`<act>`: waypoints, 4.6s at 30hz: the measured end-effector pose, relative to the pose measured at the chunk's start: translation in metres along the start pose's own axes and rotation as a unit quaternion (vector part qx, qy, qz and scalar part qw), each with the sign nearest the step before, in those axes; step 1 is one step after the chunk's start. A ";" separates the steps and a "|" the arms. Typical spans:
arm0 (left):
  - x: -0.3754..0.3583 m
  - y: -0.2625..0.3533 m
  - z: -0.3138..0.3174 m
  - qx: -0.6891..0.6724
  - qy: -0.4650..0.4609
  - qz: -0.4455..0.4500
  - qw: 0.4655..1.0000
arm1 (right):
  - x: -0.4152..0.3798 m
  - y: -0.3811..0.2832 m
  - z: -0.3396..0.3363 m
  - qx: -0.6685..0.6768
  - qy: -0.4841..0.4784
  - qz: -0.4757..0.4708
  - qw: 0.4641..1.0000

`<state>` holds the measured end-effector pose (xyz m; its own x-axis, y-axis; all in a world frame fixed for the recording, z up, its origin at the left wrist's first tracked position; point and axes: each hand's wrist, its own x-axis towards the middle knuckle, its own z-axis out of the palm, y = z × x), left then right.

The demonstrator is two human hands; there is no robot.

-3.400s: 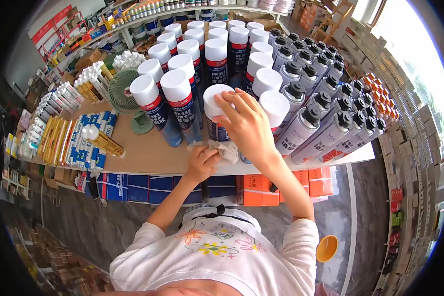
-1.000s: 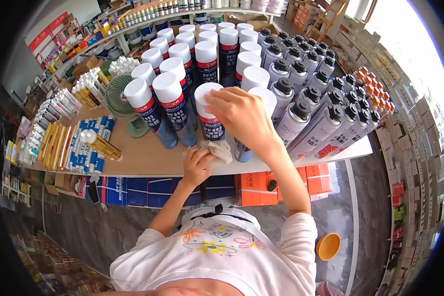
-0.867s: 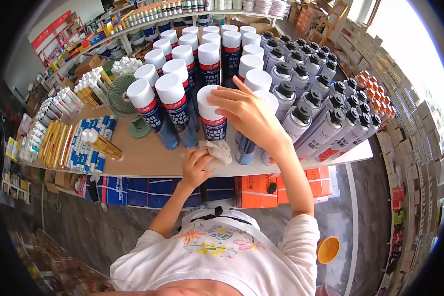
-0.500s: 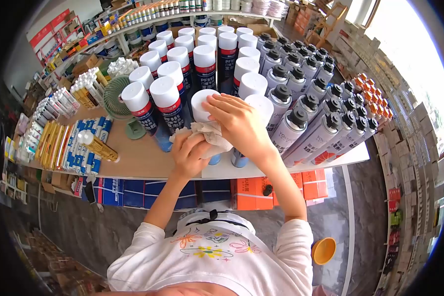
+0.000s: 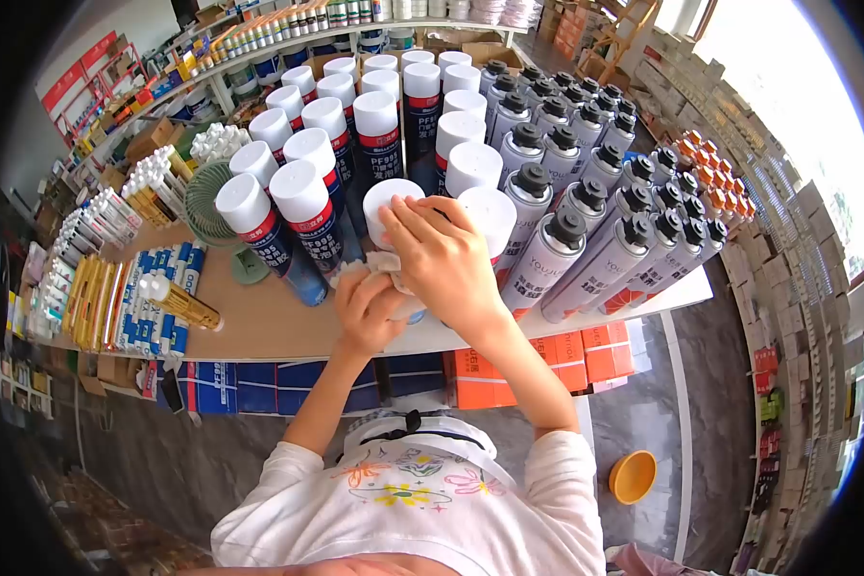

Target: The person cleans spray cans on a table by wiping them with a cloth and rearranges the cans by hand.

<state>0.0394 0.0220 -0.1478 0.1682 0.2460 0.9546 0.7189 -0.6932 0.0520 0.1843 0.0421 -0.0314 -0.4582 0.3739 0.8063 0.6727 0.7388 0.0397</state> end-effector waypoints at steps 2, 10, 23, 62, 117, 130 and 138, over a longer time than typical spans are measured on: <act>0.011 -0.002 0.003 0.022 0.054 0.009 0.998 | 0.001 0.000 0.000 0.006 0.003 0.003 1.000; -0.085 -0.006 0.003 0.000 -0.102 -0.003 0.995 | -0.003 -0.001 0.004 0.013 0.016 0.017 1.000; -0.111 -0.036 -0.053 0.032 -0.144 -0.146 0.978 | -0.031 -0.021 -0.025 0.077 -0.049 0.062 0.994; 0.039 -0.021 0.009 -0.269 -0.101 -0.337 0.897 | -0.211 -0.050 0.096 0.427 -0.192 0.466 0.751; 0.060 -0.095 0.084 -0.138 0.031 -0.396 0.907 | -0.164 0.020 0.306 0.348 0.055 0.436 0.828; 0.045 -0.033 0.061 -0.071 -0.005 -0.345 0.936 | -0.182 0.009 0.255 0.383 -0.040 0.484 0.785; 0.060 -0.012 0.028 -0.218 0.008 -0.248 0.944 | -0.190 -0.024 0.227 0.394 0.003 0.489 0.779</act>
<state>0.0595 0.0641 -0.0996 -0.1290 0.6063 0.7847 0.3607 -0.7084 0.6067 0.1231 0.0801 -0.3192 0.0537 0.9724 0.2273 0.1325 0.2186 -0.9668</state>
